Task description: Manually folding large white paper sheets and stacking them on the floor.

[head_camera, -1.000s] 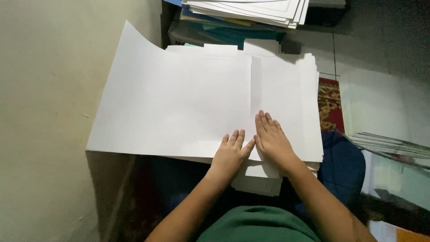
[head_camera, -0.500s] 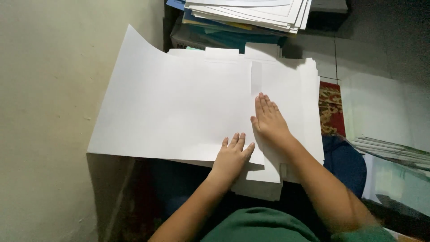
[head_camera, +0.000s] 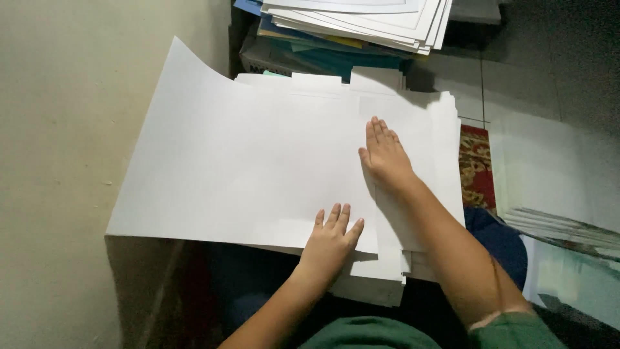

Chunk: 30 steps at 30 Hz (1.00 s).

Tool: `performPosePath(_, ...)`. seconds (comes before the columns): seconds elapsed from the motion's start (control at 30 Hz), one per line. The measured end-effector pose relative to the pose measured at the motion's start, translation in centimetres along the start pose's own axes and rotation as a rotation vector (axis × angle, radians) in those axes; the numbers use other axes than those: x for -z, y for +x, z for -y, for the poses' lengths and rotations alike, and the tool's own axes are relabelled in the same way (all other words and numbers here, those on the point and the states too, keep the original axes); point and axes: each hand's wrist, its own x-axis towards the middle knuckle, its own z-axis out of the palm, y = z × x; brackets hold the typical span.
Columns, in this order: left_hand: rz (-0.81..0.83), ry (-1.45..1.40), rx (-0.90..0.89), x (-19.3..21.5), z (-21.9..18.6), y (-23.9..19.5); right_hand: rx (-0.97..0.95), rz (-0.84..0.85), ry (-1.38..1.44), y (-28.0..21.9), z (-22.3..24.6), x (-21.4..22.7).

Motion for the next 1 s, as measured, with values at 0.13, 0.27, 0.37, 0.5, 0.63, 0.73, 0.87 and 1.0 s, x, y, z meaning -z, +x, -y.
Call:
performPosePath(0.13,0.005,0.093,-0.055,-2.5,0.8,-0.5,-0.136,0.154,0.097,3.4,1.3,4.0)
performPosePath(0.27,0.066,0.120,-0.046,-3.1,0.8,-0.6,-0.134,0.174,0.089,1.3,1.8,3.7)
performPosePath(0.37,0.017,0.132,-0.045,-3.4,0.8,-0.6,-0.072,0.100,0.066,-1.9,1.5,1.1)
performPosePath(0.5,-0.142,0.172,-0.061,-4.7,1.1,-0.8,0.003,0.020,0.042,-6.5,2.5,-0.1)
performPosePath(0.63,-0.120,0.188,-0.059,-4.2,0.8,-0.7,-0.010,0.029,0.028,-4.2,1.4,-0.6)
performPosePath(0.73,-0.099,0.156,-0.048,-4.1,0.8,-0.7,-0.071,0.067,0.053,-1.0,1.6,1.1)
performPosePath(0.87,-0.082,0.088,-0.055,-3.4,0.6,-0.9,-0.168,0.148,0.111,2.7,2.2,4.1)
performPosePath(1.0,-0.070,0.082,-0.043,-4.0,0.5,-0.8,-0.151,0.113,0.119,4.1,1.5,4.1)
